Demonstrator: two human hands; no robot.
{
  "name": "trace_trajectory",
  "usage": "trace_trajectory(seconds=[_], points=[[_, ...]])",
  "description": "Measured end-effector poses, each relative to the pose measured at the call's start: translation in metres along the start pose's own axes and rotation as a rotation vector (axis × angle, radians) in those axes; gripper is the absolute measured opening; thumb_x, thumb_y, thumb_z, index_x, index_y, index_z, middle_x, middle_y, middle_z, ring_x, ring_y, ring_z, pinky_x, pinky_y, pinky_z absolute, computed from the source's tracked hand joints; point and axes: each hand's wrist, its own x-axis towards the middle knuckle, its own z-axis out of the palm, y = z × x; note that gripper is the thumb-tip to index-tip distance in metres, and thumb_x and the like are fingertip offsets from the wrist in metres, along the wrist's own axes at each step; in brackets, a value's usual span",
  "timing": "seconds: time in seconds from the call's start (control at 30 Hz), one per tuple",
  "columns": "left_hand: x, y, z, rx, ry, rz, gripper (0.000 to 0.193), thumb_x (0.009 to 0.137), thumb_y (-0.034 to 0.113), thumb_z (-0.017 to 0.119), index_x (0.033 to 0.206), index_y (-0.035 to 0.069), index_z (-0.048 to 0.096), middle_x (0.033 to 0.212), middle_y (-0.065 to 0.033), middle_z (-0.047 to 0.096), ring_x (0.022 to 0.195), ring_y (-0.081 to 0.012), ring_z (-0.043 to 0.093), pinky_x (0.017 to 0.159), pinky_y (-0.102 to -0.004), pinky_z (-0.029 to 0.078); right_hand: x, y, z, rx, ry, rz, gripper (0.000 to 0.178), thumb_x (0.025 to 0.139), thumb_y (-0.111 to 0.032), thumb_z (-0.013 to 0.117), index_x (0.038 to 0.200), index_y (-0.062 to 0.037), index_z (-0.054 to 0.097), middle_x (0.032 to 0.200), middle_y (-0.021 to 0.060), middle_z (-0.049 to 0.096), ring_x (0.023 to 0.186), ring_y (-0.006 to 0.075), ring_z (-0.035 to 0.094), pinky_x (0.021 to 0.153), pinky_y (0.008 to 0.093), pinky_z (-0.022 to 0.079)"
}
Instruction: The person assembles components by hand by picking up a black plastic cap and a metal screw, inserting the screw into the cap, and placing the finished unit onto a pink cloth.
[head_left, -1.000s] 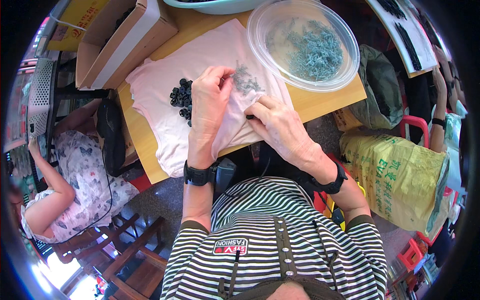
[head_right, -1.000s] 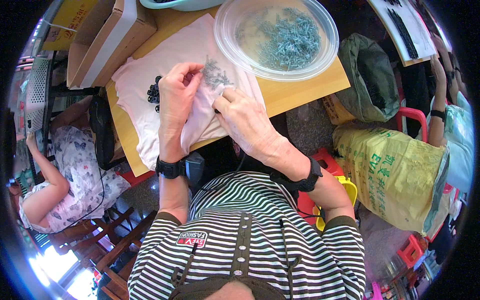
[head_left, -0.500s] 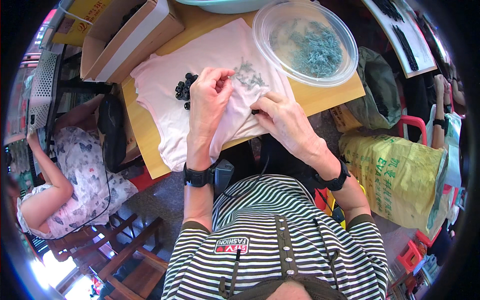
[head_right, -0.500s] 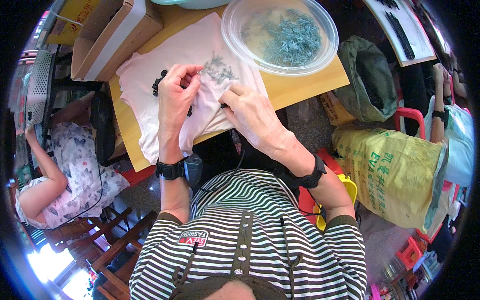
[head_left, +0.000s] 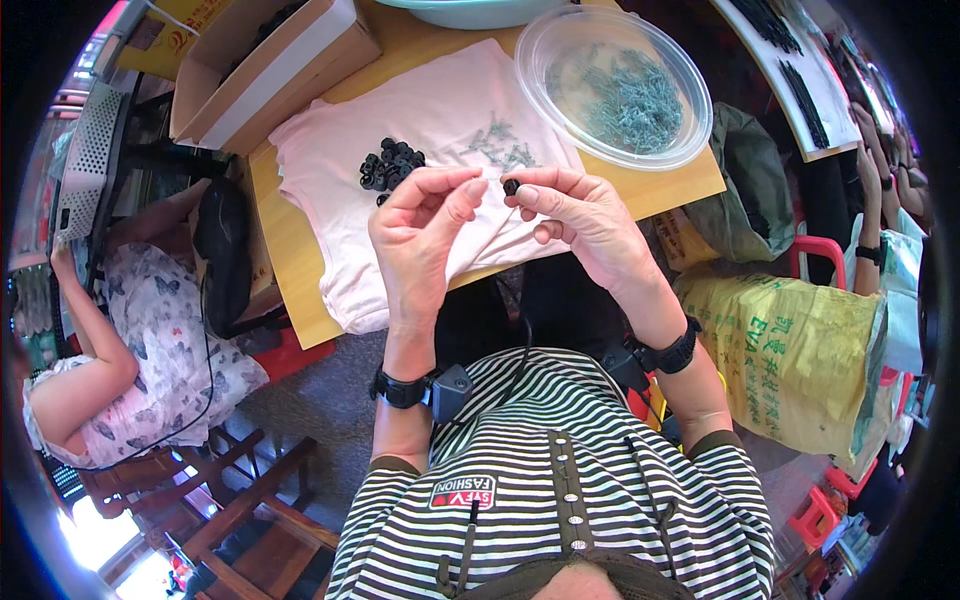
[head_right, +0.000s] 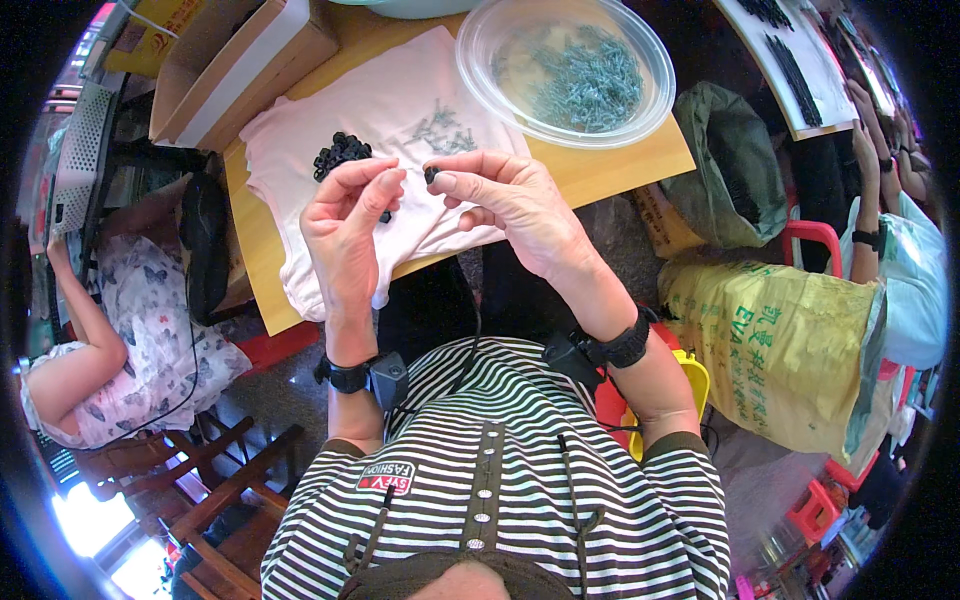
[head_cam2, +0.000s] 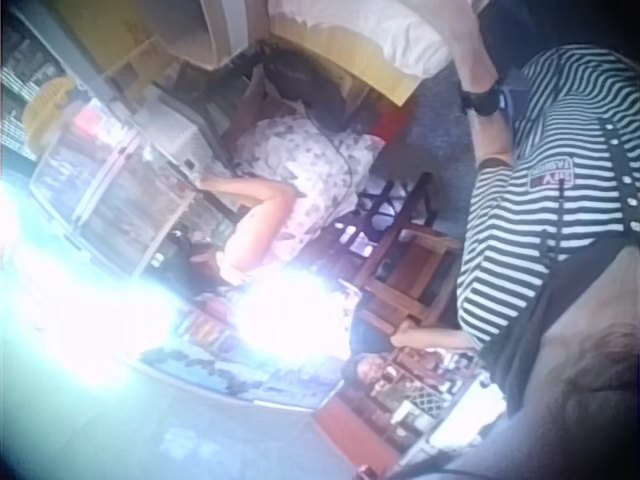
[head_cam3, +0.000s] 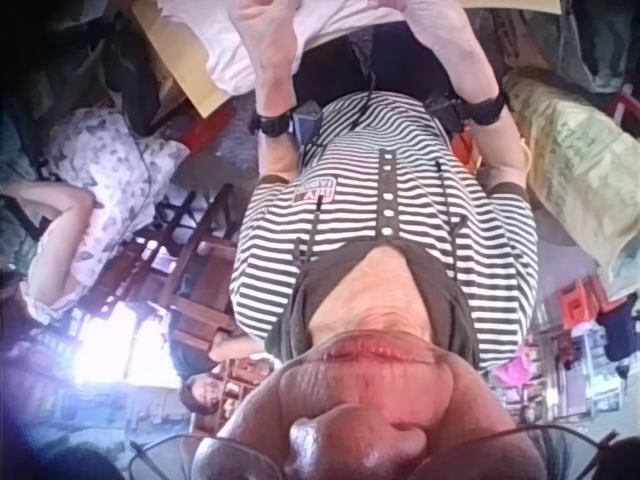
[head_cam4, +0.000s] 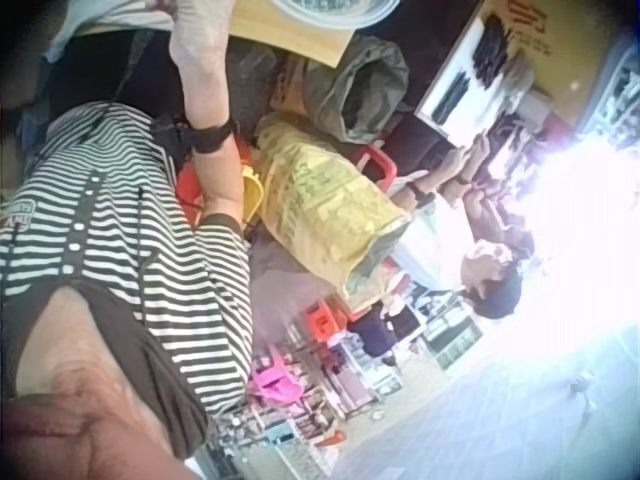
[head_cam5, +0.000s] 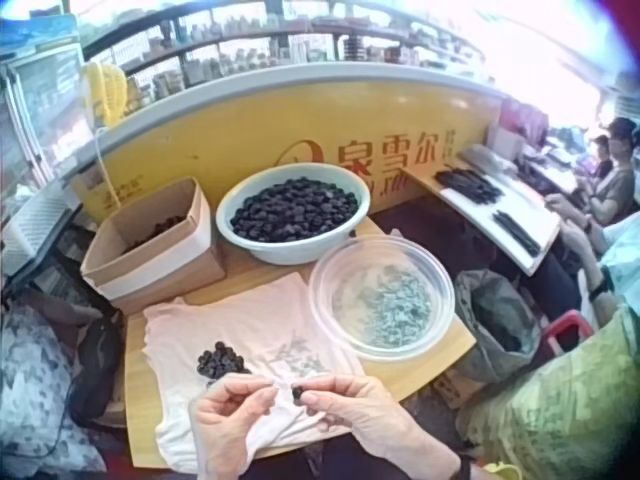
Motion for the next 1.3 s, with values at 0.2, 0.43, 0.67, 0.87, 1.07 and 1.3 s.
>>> trace_trajectory(seconds=[0.2,0.43,0.67,0.87,1.07,1.3], points=[[-0.01,-0.001,0.002,-0.023,-0.025,0.037,0.011,0.084,-0.001,0.069,0.095,-0.003,0.066,0.094,-0.0045,0.065,0.086,-0.0087,0.062,0.078,-0.0206,0.049,-0.003,-0.004,0.006,0.165,-0.107,0.062,0.026,0.088,-0.014,0.067,0.11,-0.0009,0.066,0.095,0.0051,0.068,0.08,0.0068,0.06,0.063,0.0184,0.051],[-0.011,0.002,-0.007,0.303,-0.057,0.205,0.008,0.082,-0.002,0.068,0.091,-0.002,0.067,0.091,-0.0035,0.065,0.078,-0.0094,0.059,0.072,-0.0212,0.047,-0.002,-0.002,0.007,0.153,-0.113,0.089,0.023,0.088,-0.015,0.067,0.107,-0.0023,0.066,0.092,0.0042,0.067,0.078,0.0064,0.06,0.061,0.0185,0.052],[-0.014,0.014,-0.003,0.577,-0.044,0.379,0.012,0.077,-0.005,0.07,0.088,0.0,0.067,0.086,-0.0062,0.065,0.073,-0.0102,0.058,0.067,-0.0228,0.047,-0.001,-0.001,0.007,0.059,-0.108,0.095,0.023,0.088,-0.017,0.067,0.106,-0.0028,0.066,0.092,0.004,0.067,0.078,0.0066,0.06,0.062,0.019,0.052],[-0.014,0.017,-0.006,0.612,-0.06,0.368,0.012,0.076,-0.005,0.07,0.086,0.0,0.068,0.085,-0.0058,0.065,0.07,-0.0099,0.058,0.064,-0.0225,0.046,0.002,0.0,0.006,0.004,-0.114,0.093,0.022,0.089,-0.017,0.067,0.104,-0.0013,0.065,0.092,0.0049,0.066,0.078,0.007,0.062,0.064,0.0194,0.053],[-0.012,0.02,-0.009,0.59,-0.08,0.306,0.012,0.075,-0.005,0.07,0.086,0.0,0.067,0.083,-0.0054,0.065,0.069,-0.0092,0.057,0.064,-0.0222,0.047,0.004,-0.001,0.005,-0.048,-0.139,0.07,0.022,0.089,-0.017,0.067,0.103,-0.0003,0.065,0.091,0.0057,0.067,0.075,0.0081,0.062,0.064,0.0199,0.053],[-0.01,0.006,-0.014,0.486,-0.076,0.286,0.013,0.077,-0.003,0.07,0.089,0.001,0.071,0.084,-0.0073,0.065,0.072,-0.0125,0.062,0.065,-0.0222,0.049,0.002,0.003,0.017,0.005,-0.081,0.045,0.021,0.089,-0.014,0.067,0.104,-0.0002,0.065,0.091,0.0056,0.067,0.077,0.0098,0.064,0.066,0.022,0.055]])
